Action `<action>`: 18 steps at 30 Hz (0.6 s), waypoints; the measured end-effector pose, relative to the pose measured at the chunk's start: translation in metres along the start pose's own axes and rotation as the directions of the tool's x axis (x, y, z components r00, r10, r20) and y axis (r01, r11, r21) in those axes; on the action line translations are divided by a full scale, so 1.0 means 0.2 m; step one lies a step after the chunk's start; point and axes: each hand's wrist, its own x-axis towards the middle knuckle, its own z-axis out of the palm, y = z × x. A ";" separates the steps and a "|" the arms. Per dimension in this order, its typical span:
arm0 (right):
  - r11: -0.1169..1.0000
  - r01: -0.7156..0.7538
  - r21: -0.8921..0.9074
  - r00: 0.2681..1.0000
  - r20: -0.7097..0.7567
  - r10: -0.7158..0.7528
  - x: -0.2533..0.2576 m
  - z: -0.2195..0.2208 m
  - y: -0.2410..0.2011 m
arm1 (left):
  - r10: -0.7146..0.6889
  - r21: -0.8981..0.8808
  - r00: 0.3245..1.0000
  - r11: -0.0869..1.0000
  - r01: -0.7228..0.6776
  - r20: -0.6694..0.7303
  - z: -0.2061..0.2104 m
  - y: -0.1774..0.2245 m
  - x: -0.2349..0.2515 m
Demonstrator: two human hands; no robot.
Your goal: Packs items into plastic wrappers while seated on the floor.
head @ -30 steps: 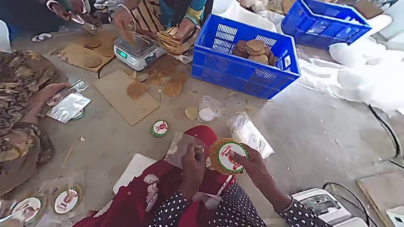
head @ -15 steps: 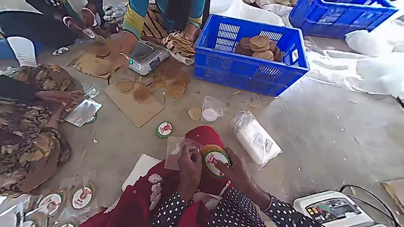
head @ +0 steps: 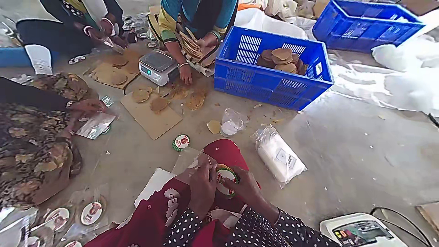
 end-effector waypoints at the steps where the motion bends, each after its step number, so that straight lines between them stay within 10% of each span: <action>1: 0.999 -0.025 0.035 1.000 -0.005 0.025 0.01 0.02 0.00 | 0.013 0.021 1.000 1.000 -0.013 -0.010 0.00 0.00 0.00; 9: 0.964 -0.017 0.264 0.998 -0.050 0.031 0.02 0.14 0.01 | 0.020 0.149 0.999 0.989 -0.025 0.033 -0.05 0.02 0.00; 18: 0.984 0.177 0.024 0.951 -0.262 -0.164 -0.03 0.04 0.07 | 0.149 -0.070 0.976 0.988 -0.140 0.161 -0.07 0.06 0.12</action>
